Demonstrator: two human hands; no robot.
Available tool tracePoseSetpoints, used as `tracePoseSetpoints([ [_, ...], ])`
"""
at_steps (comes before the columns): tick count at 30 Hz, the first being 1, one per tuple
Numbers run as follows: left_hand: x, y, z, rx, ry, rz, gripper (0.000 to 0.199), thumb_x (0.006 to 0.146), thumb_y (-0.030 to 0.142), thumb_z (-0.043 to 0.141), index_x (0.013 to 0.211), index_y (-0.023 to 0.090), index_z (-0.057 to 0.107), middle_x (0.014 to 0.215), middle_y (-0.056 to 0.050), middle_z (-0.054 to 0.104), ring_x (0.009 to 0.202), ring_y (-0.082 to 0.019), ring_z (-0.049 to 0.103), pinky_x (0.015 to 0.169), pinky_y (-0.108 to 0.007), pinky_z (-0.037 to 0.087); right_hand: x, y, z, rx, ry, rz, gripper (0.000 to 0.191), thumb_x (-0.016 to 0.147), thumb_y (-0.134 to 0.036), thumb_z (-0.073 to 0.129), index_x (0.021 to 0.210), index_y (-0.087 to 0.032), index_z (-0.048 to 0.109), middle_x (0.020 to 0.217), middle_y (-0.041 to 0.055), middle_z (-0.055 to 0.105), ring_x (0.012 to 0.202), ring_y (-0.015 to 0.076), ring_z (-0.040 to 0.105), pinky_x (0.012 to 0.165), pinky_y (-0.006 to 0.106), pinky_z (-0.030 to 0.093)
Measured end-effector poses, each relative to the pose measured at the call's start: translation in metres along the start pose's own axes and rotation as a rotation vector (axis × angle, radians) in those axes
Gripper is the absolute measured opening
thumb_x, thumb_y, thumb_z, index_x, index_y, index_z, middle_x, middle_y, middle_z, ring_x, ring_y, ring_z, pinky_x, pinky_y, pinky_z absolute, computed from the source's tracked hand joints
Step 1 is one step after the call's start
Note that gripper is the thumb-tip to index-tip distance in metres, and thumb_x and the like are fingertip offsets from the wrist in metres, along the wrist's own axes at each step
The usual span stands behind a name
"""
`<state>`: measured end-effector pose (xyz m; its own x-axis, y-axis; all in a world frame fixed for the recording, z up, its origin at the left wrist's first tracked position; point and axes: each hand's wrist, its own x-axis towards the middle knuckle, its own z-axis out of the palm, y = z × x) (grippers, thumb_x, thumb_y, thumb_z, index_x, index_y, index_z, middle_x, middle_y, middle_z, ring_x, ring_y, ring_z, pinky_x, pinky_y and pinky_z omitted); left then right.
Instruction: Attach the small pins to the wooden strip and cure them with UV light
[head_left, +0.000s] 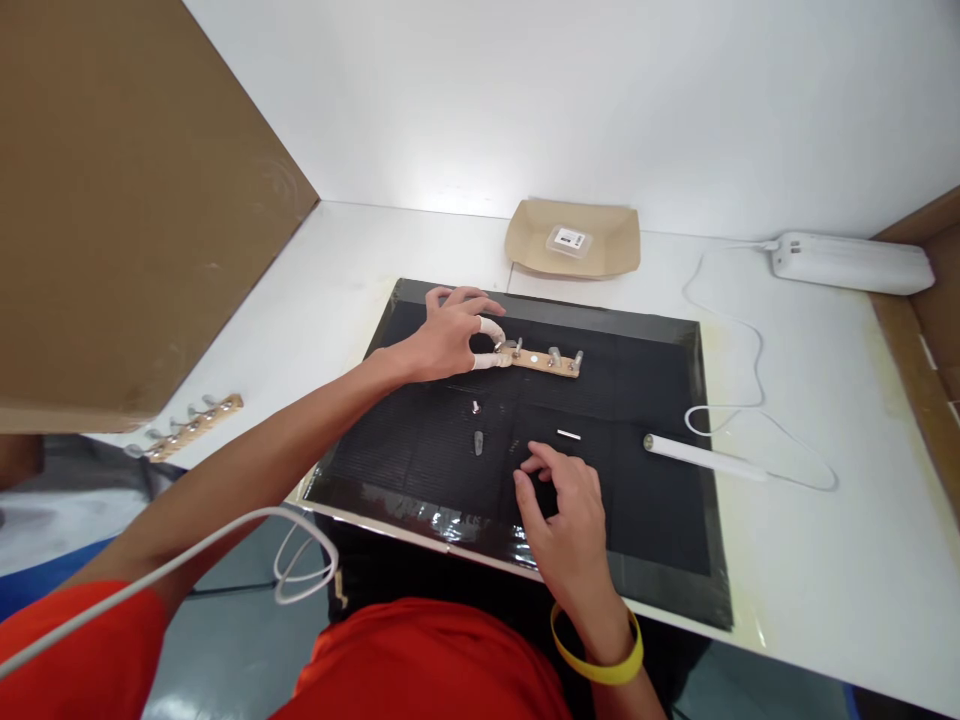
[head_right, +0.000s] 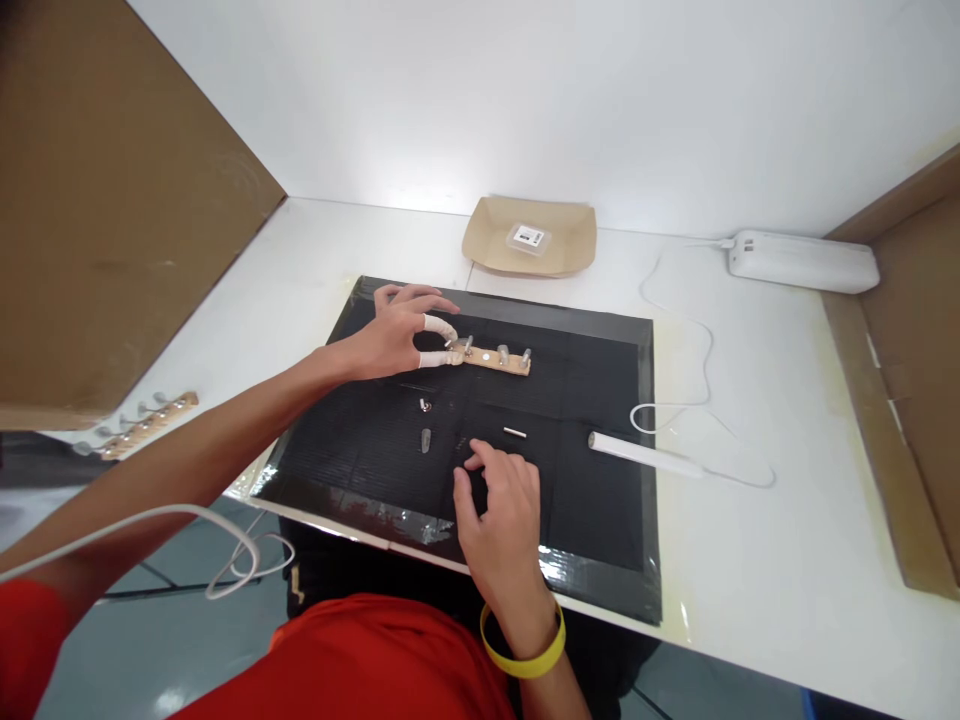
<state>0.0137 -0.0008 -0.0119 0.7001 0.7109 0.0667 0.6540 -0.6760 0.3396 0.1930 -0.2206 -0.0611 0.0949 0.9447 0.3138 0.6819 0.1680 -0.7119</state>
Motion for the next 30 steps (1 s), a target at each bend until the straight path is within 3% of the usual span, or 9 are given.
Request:
tracePoseSetpoints([
  [5, -0.003, 0.001, -0.011, -0.057, 0.042, 0.011, 0.018, 0.091, 0.041, 0.078, 0.096, 0.024, 0.075, 0.143, -0.008, 0.067, 0.144, -0.032, 0.046, 0.117, -0.059, 0.016, -0.001, 0.000, 0.000, 0.000, -0.007, -0.001, 0.025, 0.102, -0.022, 0.059, 0.127, -0.023, 0.058, 0.094, 0.0016, 0.073, 0.086, 0.0192, 0.064, 0.084, 0.037, 0.048],
  [10, -0.007, 0.004, -0.024, -0.032, -0.039, 0.040, 0.052, 0.085, 0.056, 0.081, 0.126, 0.025, 0.070, 0.154, -0.013, 0.057, 0.148, -0.037, 0.039, 0.117, -0.060, 0.019, -0.001, 0.001, 0.001, -0.008, -0.005, 0.005, 0.025, 0.102, -0.023, 0.058, 0.127, -0.023, 0.059, 0.094, 0.0018, 0.073, 0.087, 0.0193, 0.064, 0.085, 0.038, 0.048],
  [13, -0.002, 0.007, -0.023, 0.034, -0.095, 0.088, 0.065, 0.082, 0.063, 0.080, 0.132, 0.024, 0.067, 0.160, -0.017, 0.050, 0.150, -0.041, 0.034, 0.116, -0.061, 0.019, -0.001, 0.001, 0.001, -0.017, -0.003, 0.002, 0.025, 0.102, -0.023, 0.058, 0.127, -0.023, 0.059, 0.094, 0.0018, 0.073, 0.087, 0.0196, 0.065, 0.084, 0.038, 0.048],
  [18, 0.021, 0.011, -0.016, 0.156, -0.107, 0.162, 0.050, 0.086, 0.059, 0.076, 0.119, 0.022, 0.076, 0.154, -0.016, 0.057, 0.146, -0.041, 0.038, 0.115, -0.058, 0.015, -0.001, -0.001, 0.000, -0.033, 0.013, -0.005, 0.025, 0.102, -0.023, 0.057, 0.127, -0.023, 0.059, 0.093, 0.0021, 0.073, 0.085, 0.0193, 0.065, 0.083, 0.038, 0.049],
  [22, 0.039, 0.015, -0.015, 0.225, -0.164, 0.228, 0.036, 0.087, 0.055, 0.075, 0.105, 0.024, 0.079, 0.141, -0.011, 0.069, 0.138, -0.034, 0.047, 0.115, -0.055, 0.014, 0.000, -0.002, 0.000, -0.043, 0.017, 0.005, 0.025, 0.102, -0.021, 0.058, 0.126, -0.022, 0.058, 0.093, 0.0015, 0.072, 0.084, 0.0184, 0.064, 0.083, 0.036, 0.049],
  [27, 0.051, 0.021, -0.018, 0.332, -0.251, 0.235, 0.013, 0.083, 0.028, 0.070, 0.090, 0.023, 0.080, 0.122, -0.006, 0.077, 0.125, -0.031, 0.055, 0.117, -0.055, 0.014, 0.001, -0.005, -0.003, -0.033, -0.022, 0.030, 0.025, 0.101, -0.019, 0.059, 0.126, -0.022, 0.058, 0.093, 0.0008, 0.072, 0.083, 0.0179, 0.064, 0.083, 0.035, 0.048],
  [30, 0.054, 0.024, -0.018, 0.349, -0.228, 0.254, 0.017, 0.080, 0.018, 0.063, 0.084, 0.024, 0.079, 0.109, -0.004, 0.077, 0.121, -0.030, 0.056, 0.119, -0.058, 0.012, 0.001, -0.006, -0.004, -0.014, -0.047, 0.034, 0.025, 0.101, -0.019, 0.059, 0.126, -0.022, 0.058, 0.093, 0.0010, 0.072, 0.084, 0.0180, 0.065, 0.083, 0.036, 0.047],
])
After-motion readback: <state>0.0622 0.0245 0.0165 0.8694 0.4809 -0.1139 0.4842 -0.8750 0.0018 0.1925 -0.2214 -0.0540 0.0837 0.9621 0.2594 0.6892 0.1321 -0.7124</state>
